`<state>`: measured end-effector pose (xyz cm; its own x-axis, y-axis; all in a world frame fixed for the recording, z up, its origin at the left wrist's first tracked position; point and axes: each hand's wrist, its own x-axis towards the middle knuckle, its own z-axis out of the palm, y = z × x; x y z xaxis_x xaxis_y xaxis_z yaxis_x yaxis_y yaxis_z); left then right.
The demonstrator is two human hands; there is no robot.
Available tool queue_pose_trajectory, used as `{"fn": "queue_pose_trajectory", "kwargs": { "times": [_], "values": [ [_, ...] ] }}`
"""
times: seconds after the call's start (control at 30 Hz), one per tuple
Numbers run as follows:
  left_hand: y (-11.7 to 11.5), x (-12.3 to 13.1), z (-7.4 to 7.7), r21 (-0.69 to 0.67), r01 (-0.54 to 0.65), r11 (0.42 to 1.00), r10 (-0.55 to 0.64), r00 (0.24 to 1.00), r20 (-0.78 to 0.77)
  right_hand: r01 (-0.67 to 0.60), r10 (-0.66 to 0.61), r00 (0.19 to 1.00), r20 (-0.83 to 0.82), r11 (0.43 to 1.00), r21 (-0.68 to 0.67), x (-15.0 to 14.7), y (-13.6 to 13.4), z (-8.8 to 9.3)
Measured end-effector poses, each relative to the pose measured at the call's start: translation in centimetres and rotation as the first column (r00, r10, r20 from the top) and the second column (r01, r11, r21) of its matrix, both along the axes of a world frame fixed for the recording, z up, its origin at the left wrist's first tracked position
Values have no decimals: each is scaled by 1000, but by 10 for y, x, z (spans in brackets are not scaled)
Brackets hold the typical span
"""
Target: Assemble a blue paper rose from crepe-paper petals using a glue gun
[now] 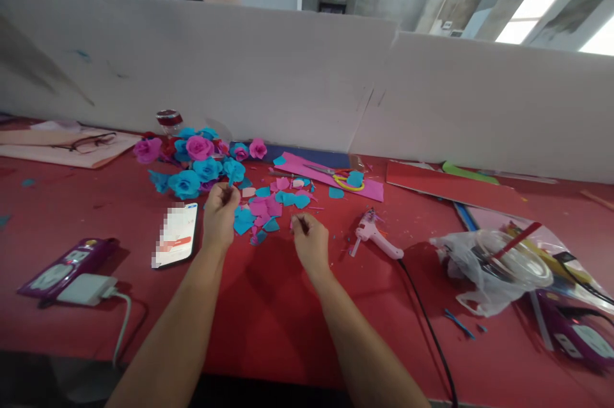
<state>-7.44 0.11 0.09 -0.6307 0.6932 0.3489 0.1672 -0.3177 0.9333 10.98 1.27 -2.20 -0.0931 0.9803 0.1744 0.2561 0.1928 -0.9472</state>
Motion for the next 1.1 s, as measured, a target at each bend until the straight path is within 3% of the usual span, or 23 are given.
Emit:
{"fn": "queue_pose_trajectory", "kwargs": {
  "times": [0.07, 0.17, 0.23, 0.3, 0.43, 0.53, 0.77, 0.9, 0.97, 1.03, 1.1],
  "values": [
    [0, -4, -1, -66, -44, 997, 46, 999, 28, -27, 11, 983, 182, 996, 82, -3, 3, -3],
    [1, -12, -6, -175, -151, 973, 186, 961, 204, -124, 48, 885, 463, 983, 134, -18, 8, -2],
    [3, -20, -10, -193, -254, 948, 303, 905, 299, -173, 73, 815, 575, 977, 121, -37, 10, 2],
    [3, -28, -14, -172, -333, 927, 371, 880, 296, -188, 65, 759, 648, 974, 123, -59, 11, 7],
    [5, -35, -18, -118, -369, 922, 387, 881, 272, -257, -10, 652, 758, 938, 234, -97, 8, 8],
    [7, -35, -18, -106, -344, 933, 359, 876, 320, -279, -33, 614, 789, 926, 256, -104, 10, 3],
    [8, -29, -17, -92, -203, 975, 222, 918, 329, -77, -60, 764, 643, 980, 183, -78, 25, 7],
    [9, -26, -17, -86, -198, 976, 215, 924, 315, -280, 12, 712, 702, 922, 268, -85, 17, 3],
    [8, -26, -17, -103, -205, 973, 227, 924, 309, -297, 2, 694, 720, 912, 284, -91, 16, -2],
    [7, -26, -17, -136, -189, 972, 222, 929, 296, -191, -13, 772, 636, 949, 250, -92, 21, -5],
    [5, -26, -17, -200, -141, 970, 195, 938, 286, -73, 11, 913, 409, 988, 137, -85, 30, -7]
  ]
}}
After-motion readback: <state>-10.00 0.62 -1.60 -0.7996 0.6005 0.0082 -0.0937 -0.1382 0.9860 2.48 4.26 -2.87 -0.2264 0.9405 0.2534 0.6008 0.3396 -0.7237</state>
